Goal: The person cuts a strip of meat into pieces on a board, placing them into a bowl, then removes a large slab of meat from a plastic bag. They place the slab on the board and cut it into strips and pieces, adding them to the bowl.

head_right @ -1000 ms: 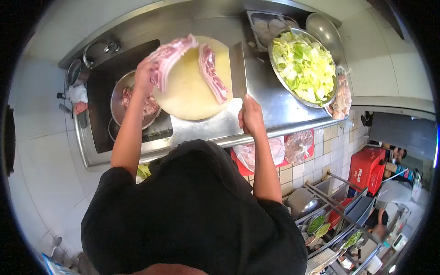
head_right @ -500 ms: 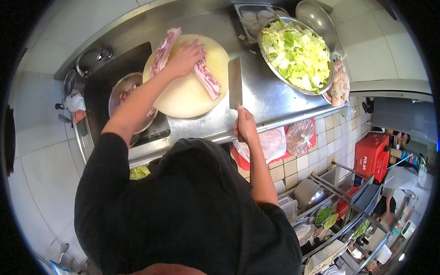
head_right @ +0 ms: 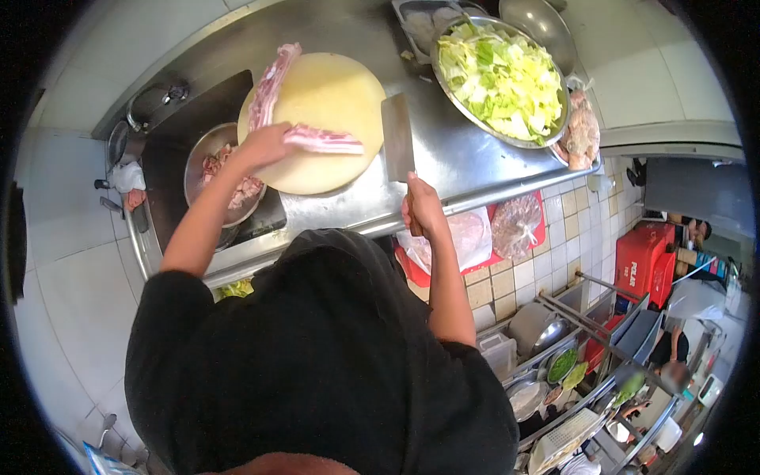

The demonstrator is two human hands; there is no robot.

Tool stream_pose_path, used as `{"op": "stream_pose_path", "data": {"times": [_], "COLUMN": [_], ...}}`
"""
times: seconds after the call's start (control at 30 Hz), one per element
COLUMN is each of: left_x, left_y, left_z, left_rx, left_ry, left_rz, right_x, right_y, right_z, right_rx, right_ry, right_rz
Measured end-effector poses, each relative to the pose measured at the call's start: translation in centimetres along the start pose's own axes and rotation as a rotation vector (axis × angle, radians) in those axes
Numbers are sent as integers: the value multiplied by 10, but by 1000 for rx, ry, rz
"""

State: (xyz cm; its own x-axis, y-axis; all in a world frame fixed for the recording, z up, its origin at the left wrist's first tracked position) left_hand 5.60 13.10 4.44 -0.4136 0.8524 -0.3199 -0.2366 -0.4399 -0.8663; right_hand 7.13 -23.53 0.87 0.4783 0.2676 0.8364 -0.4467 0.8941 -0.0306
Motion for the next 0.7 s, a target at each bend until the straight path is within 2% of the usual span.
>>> {"op": "stream_pose_path", "data": {"times": [0.07,0.17,0.33,0.37,0.47,0.63,0.7], "left_x": [11,-37,-70,-75,-83,-87,-89], "left_y": [30,48,79,83,78,70,72], "left_z": [25,40,12,13,13,24,18], "left_rx": [-212,-372,-504,-542,-489,-644,-641], "left_ry": [64,359,395,401,350,448,465], "left_rz": [19,218,317,338,348,407,421], "right_x": [0,5,17,18,30,39,41], "right_y": [4,11,13,11,12,15,20], "right_z": [-4,-13,-6,-2,18,46,50], "right_rx": [-4,9,-60,-62,-61,-72,-50], "right_ry": [6,-127,-40,-45,-84,-186,-197], "right_rz": [-17,26,80,142,290,458,480]}}
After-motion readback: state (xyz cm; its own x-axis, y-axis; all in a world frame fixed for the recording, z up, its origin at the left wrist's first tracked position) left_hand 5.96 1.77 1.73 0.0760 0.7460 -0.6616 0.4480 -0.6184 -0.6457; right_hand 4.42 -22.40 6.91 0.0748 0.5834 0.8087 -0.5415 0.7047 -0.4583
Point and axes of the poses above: each hand's wrist, its own z-axis away from the middle knuckle, its own y-axis out of the palm, x = y × z, the point moved 7 cm from there along -z, towards the middle knuckle, and after that the axes turned 11 degrees about -y, right-handed, at the moved point
